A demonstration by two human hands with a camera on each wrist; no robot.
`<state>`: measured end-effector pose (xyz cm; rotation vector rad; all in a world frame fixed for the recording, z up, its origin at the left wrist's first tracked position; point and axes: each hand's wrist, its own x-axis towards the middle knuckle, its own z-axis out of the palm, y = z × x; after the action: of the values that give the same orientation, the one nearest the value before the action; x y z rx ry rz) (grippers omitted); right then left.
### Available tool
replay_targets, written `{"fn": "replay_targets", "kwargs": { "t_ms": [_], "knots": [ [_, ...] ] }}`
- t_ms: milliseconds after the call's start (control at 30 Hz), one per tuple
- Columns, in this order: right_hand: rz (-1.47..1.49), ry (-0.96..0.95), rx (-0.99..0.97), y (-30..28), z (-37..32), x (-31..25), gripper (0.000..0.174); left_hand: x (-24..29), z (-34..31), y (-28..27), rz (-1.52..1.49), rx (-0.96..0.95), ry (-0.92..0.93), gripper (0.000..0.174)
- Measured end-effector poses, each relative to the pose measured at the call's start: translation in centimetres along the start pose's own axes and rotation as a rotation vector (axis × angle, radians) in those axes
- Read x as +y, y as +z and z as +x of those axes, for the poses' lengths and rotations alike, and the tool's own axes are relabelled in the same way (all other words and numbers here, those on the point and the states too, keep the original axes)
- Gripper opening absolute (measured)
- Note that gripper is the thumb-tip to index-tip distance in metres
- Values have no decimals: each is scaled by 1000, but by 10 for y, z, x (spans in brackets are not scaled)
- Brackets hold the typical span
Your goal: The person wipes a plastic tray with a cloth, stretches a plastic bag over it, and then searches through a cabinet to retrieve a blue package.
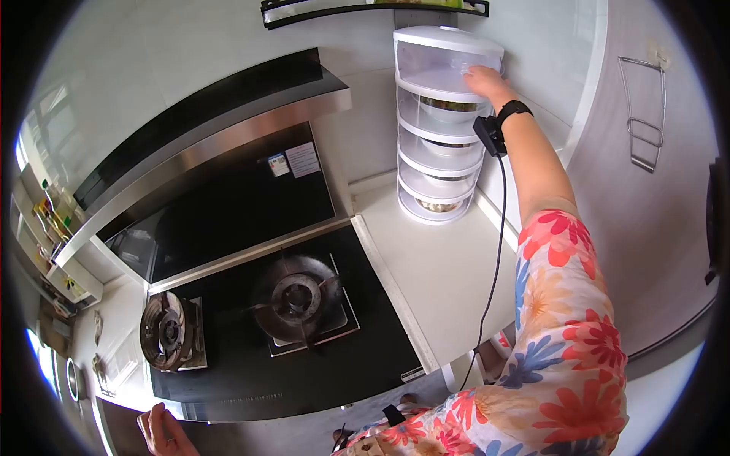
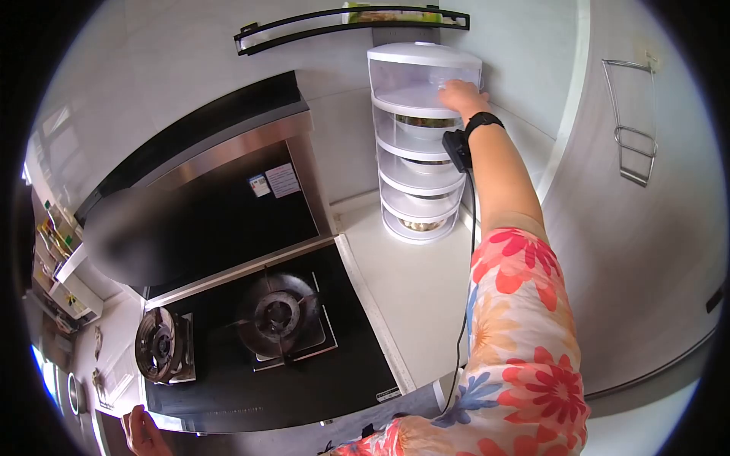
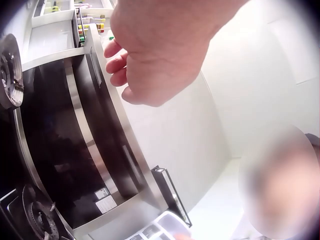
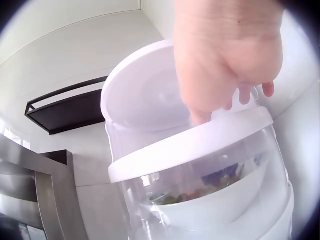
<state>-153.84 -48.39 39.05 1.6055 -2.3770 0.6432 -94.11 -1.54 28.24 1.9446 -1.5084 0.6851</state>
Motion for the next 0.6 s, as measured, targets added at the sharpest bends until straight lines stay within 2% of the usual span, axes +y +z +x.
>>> {"fn": "replay_targets", "kwargs": {
  "t_ms": [33,100,133,167,200,233,267,333,367,400,433,467,500,567,600],
  "knots": [
    [-1,-5,-5,3,4,7,41,2,0,1,-12,38,59,12],
    [51,-57,127,4,4,19,45,5,-3,6,-29,70,115,12],
    [53,-122,210,2,0,24,44,6,-4,9,-66,66,100,11],
    [45,-121,211,0,-6,29,44,6,-6,13,-105,63,85,11],
    [184,-220,288,-3,-16,35,43,7,-9,16,-139,-2,5,12],
    [322,-319,363,-8,-30,39,41,10,-10,19,-149,-10,7,12],
    [310,-314,361,-12,-46,42,41,14,-9,24,-181,-20,-17,13],
    [999,-241,257,-24,-94,35,32,7,-14,34,-240,-95,-41,17],
    [1212,-194,185,-33,-127,27,25,0,-16,41,-242,-106,-44,17],
    [1424,-144,105,-42,-160,19,19,-5,-17,48,-321,-203,-66,16],
    [1537,-163,-16,-44,-188,14,17,-9,-19,54,-397,-302,-95,17],
    [1650,-172,-147,-44,-216,9,15,-4,-17,57,-447,-264,-65,15],
    [1643,-161,-179,-45,-247,-1,15,7,-13,60,-493,-228,-40,14],
    [1751,-134,-503,-38,-310,-32,16,14,-9,64,-655,-302,-28,17],
    [1747,-110,-560,-26,-340,-48,16,15,-8,67,-708,-363,-33,25]
  ]
}}
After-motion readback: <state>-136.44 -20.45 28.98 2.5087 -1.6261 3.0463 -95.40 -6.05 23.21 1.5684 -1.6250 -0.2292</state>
